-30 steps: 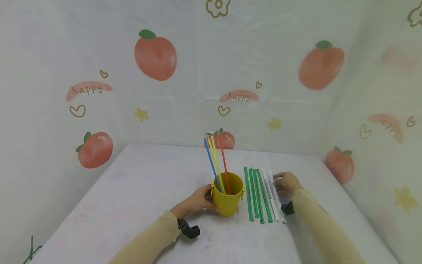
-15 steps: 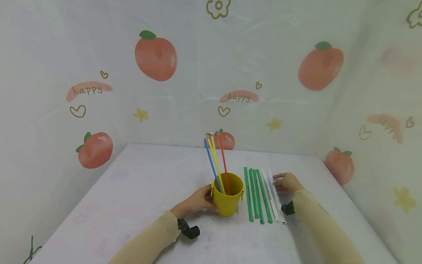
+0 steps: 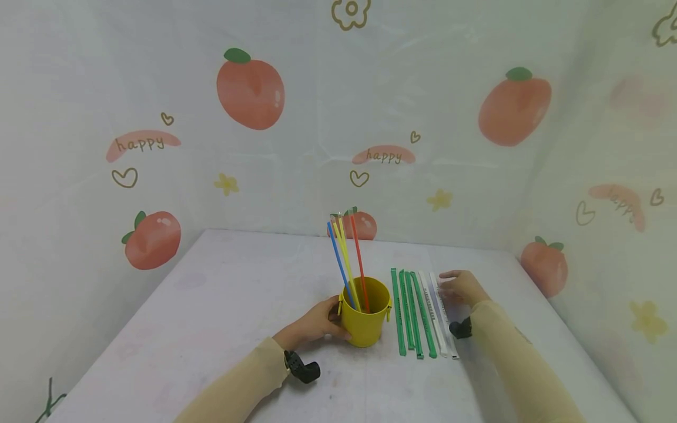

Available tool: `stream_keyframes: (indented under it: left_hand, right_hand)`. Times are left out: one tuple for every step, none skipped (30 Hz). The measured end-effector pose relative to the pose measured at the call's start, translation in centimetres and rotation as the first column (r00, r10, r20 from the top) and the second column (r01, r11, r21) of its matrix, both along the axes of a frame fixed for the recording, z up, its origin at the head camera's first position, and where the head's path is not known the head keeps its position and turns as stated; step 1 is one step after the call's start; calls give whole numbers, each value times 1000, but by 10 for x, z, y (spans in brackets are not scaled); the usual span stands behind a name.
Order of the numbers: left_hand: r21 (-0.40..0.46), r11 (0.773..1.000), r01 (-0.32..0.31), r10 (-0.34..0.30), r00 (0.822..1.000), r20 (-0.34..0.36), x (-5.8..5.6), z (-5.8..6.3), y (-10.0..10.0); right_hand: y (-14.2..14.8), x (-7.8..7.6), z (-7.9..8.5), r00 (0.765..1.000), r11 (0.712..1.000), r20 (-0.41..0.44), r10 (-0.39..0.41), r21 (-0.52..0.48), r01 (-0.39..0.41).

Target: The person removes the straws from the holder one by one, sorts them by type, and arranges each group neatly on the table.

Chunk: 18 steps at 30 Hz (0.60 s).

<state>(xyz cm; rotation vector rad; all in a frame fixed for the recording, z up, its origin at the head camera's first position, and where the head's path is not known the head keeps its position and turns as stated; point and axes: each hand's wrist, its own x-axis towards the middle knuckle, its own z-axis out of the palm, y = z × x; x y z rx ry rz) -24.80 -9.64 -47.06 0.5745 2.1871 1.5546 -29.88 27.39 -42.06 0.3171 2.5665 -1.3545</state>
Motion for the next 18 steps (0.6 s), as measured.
stream_keyframes:
  left_hand:
    - [0, 1000, 1, -1, 1000, -4, 0, 0, 0]
    - [1, 1000, 0, 0, 1000, -4, 0, 0, 0]
    - [3, 1000, -1, 1, 1000, 0, 0, 0, 0]
    - [5, 1000, 1, -1, 1000, -1, 0, 0, 0]
    - [6, 1000, 2, -2, 1000, 0, 0, 0, 0]
    - [7, 1000, 2, -2, 1000, 1, 0, 0, 0]
    - [9, 1000, 4, -4, 1000, 3, 0, 0, 0]
    - [10, 1000, 4, -4, 1000, 4, 0, 0, 0]
    - [10, 1000, 4, -5, 1000, 3, 0, 0, 0]
    - [10, 1000, 5, -5, 1000, 2, 0, 0, 0]
    - [9, 1000, 5, -5, 1000, 1, 0, 0, 0]
    - [9, 1000, 6, -6, 1000, -1, 0, 0, 0]
    - [8, 1000, 6, -6, 1000, -2, 0, 0, 0]
    - [7, 1000, 6, -6, 1000, -3, 0, 0, 0]
    - [7, 1000, 4, -4, 1000, 1, -1, 0, 0]
    - [7, 1000, 4, -4, 1000, 2, -1, 0, 0]
    - [7, 1000, 3, -4, 1000, 3, -1, 0, 0]
    - [7, 1000, 4, -4, 1000, 4, -1, 0, 0]
  right_hand:
    - [-1, 0, 3, 1000, 1000, -12, 7, -9, -7]
    - [-3, 0, 6, 1000, 1000, -17, 7, -30, -7]
    - [-5, 0, 8, 1000, 999, -20, 6, -43, -7]
    - [-7, -1, 10, 1000, 998, -26, 8, -54, -9]
    - [-9, -2, 12, 999, 997, -30, 12, -75, -14]
    - [-11, -4, 14, 999, 995, -37, 19, -94, -22]
    - [-14, -5, 16, 999, 993, -44, 27, -114, -31]
    - [-16, -6, 19, 998, 991, -52, 34, -129, -40]
    - [-18, -7, 21, 997, 988, -64, 44, -145, -53]
    - [-20, -8, 23, 995, 985, -78, 57, -161, -68]
    - [-23, -8, 26, 993, 980, -93, 68, -178, -84]
    - [-25, -8, 29, 991, 977, -107, 79, -188, -99]
    - [-27, -7, 32, 988, 972, -123, 93, -202, -116]
    - [-30, -7, 35, 985, 968, -140, 105, -212, -133]
    - [-32, -7, 38, 982, 964, -154, 109, -224, -142]
    - [-35, -6, 40, 980, 960, -166, 110, -239, -148]
    - [-38, -6, 43, 978, 954, -178, 108, -259, -152]
    - [-42, -5, 46, 976, 948, -190, 106, -276, -157]
